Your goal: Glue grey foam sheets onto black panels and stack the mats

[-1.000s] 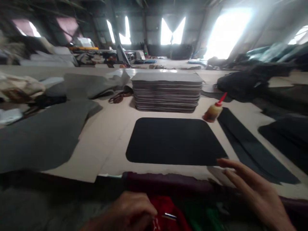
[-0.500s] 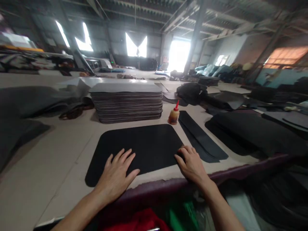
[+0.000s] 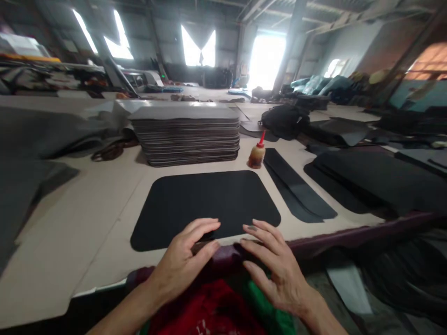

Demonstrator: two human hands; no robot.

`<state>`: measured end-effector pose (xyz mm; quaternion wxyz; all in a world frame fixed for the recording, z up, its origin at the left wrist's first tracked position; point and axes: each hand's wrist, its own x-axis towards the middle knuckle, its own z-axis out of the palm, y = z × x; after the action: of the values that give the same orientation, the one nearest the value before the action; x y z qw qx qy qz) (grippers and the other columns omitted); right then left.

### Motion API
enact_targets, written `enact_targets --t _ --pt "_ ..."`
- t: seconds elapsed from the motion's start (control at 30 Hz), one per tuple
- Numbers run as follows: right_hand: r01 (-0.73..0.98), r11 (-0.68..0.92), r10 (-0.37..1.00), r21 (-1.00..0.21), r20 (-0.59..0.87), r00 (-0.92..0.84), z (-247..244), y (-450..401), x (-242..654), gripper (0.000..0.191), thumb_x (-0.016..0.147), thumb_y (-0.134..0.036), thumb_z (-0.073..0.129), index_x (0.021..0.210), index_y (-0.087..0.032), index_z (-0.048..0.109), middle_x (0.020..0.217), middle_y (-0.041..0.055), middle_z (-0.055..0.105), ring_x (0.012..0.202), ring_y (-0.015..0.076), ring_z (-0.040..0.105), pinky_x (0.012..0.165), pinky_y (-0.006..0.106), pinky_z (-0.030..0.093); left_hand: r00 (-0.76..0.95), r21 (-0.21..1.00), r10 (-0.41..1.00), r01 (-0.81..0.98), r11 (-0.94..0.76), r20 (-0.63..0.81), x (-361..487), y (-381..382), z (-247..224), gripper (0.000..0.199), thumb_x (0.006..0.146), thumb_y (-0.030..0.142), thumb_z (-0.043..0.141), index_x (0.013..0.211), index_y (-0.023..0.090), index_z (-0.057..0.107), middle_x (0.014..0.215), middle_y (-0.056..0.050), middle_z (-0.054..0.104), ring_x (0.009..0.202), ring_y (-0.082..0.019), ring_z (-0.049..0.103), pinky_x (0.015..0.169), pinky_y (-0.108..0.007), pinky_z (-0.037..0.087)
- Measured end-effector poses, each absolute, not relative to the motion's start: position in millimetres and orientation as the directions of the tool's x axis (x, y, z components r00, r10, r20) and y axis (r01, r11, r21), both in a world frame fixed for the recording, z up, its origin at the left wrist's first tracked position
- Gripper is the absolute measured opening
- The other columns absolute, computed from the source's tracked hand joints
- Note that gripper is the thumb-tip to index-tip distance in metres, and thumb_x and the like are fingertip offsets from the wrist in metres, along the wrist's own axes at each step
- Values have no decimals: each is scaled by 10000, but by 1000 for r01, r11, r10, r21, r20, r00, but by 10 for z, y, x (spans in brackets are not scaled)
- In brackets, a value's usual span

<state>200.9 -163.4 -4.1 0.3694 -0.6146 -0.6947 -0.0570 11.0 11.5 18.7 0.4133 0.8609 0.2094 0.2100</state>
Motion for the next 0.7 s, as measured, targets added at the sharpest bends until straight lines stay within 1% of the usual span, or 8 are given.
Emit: enact_targets --t 0.03,0.1,0.23,0.37,0.43,0.53,0.63,0.7 --pt "888 275 812 -369 583 -9 -16 -1632 1930 384 928 -211 610 1308 -224 560 1422 99 502 1371 319 366 1102 547 412 830 886 536 123 -446 155 147 9 255 323 949 386 559 1234 266 653 1311 -64 602 1178 -216 587 1024 -348 489" --pt "876 329 815 -352 575 -75 25 -1606 1804 390 923 -201 607 1310 -224 565 1423 100 504 1351 318 392 1092 547 421 832 960 541 36 -276 125 219 -149 346 292 921 373 623 1185 261 682 1189 -53 630 1037 -187 632 906 -289 525" --pt "826 405 815 -392 564 -131 101 -1517 1668 347 924 -127 550 1259 -203 601 1339 92 566 1264 272 479 1078 505 434 803 972 579 -1 -236 142 273 -222 375 164 872 335 700 996 243 756 935 -26 614 858 -148 604 751 -243 480" --pt "770 489 774 -409 611 -167 127 -1479 1645 327 913 -72 537 1219 -164 612 1276 87 609 1219 222 523 1094 441 414 791 983 602 1 -181 110 178 -142 365 142 869 313 694 803 199 747 833 -12 591 777 -128 565 710 -233 432" --pt "765 486 773 -422 616 -152 109 -1494 1683 307 912 -82 557 1200 -167 620 1308 93 591 1223 224 520 1092 436 414 782 985 619 38 -166 74 71 -106 371 178 876 319 680 757 195 728 818 -6 598 773 -127 567 719 -231 426" --pt "789 439 790 -431 603 -110 82 -1545 1832 320 928 -88 561 1228 -185 609 1348 96 562 1240 237 501 1084 454 411 792 968 609 179 -174 -37 -207 -78 341 155 847 290 687 720 209 723 784 3 627 754 -132 583 718 -232 425" --pt "834 345 826 -431 562 -52 85 -1601 2090 290 966 -110 540 1229 -208 610 1355 87 553 1231 233 498 1035 436 443 794 912 581 355 -206 -178 -658 -70 174 135 792 263 697 667 221 725 746 8 639 718 -135 594 693 -231 424" --pt "868 256 845 -425 535 12 96 -1621 2299 240 984 -152 542 1192 -234 628 1349 67 556 1220 223 510 1008 411 466 774 866 575 453 -210 -266 -1025 -67 -41 196 792 334 686 637 215 709 725 5 632 702 -145 588 679 -238 429"
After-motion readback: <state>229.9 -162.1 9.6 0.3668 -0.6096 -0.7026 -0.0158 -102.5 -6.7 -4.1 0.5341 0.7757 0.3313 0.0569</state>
